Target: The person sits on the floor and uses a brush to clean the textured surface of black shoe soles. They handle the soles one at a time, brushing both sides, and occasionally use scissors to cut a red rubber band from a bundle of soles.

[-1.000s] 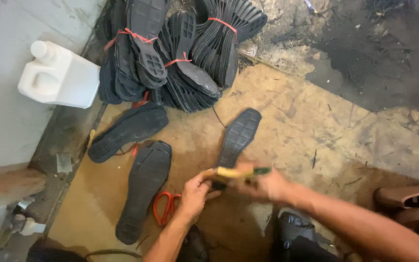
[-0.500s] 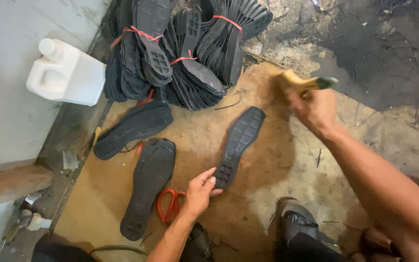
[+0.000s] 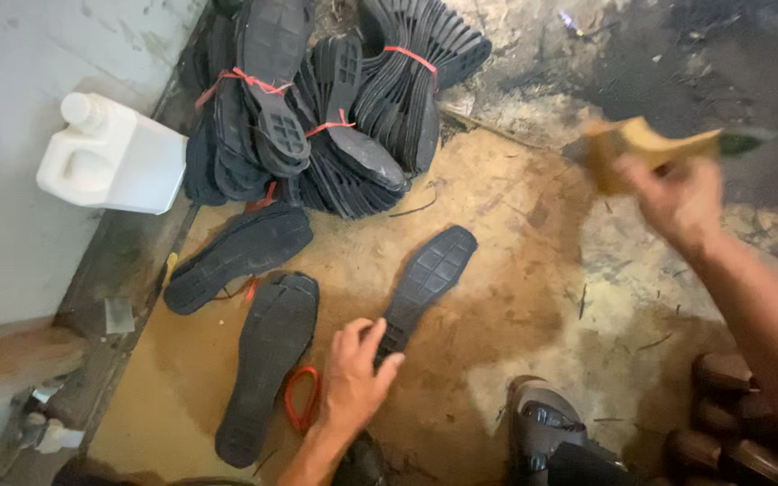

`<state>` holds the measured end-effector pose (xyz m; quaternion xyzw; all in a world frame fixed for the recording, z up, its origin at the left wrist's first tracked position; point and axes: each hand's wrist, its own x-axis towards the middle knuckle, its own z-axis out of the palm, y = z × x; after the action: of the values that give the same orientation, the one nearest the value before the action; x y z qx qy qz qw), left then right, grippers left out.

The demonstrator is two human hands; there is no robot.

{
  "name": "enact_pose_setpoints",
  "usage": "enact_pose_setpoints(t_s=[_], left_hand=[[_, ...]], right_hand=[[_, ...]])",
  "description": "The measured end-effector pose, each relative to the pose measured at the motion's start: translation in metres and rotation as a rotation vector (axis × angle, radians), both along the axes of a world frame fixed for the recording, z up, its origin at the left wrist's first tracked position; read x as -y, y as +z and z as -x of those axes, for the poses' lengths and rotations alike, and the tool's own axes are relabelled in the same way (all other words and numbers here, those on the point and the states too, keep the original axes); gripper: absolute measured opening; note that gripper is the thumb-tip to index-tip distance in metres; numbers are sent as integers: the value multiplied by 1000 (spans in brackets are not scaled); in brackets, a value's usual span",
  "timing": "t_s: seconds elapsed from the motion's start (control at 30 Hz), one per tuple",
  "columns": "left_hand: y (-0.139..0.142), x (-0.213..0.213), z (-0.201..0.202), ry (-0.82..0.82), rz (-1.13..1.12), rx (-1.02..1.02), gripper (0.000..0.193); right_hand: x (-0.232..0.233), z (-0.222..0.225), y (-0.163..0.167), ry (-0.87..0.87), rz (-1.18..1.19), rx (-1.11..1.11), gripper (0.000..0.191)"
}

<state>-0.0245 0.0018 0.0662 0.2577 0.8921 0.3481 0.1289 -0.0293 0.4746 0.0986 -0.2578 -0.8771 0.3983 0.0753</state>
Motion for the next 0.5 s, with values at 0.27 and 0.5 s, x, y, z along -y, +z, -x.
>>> enact_pose_setpoints(t_s=[0.27,0.5], left_hand=[[-5,-2,-5,-21,-213,284,43],[-14,-6,-29,387,-1089,1460,53]], right_hand=[[34,-23,29,102,103,692,43],[82,-9,34,212,55,473,38]])
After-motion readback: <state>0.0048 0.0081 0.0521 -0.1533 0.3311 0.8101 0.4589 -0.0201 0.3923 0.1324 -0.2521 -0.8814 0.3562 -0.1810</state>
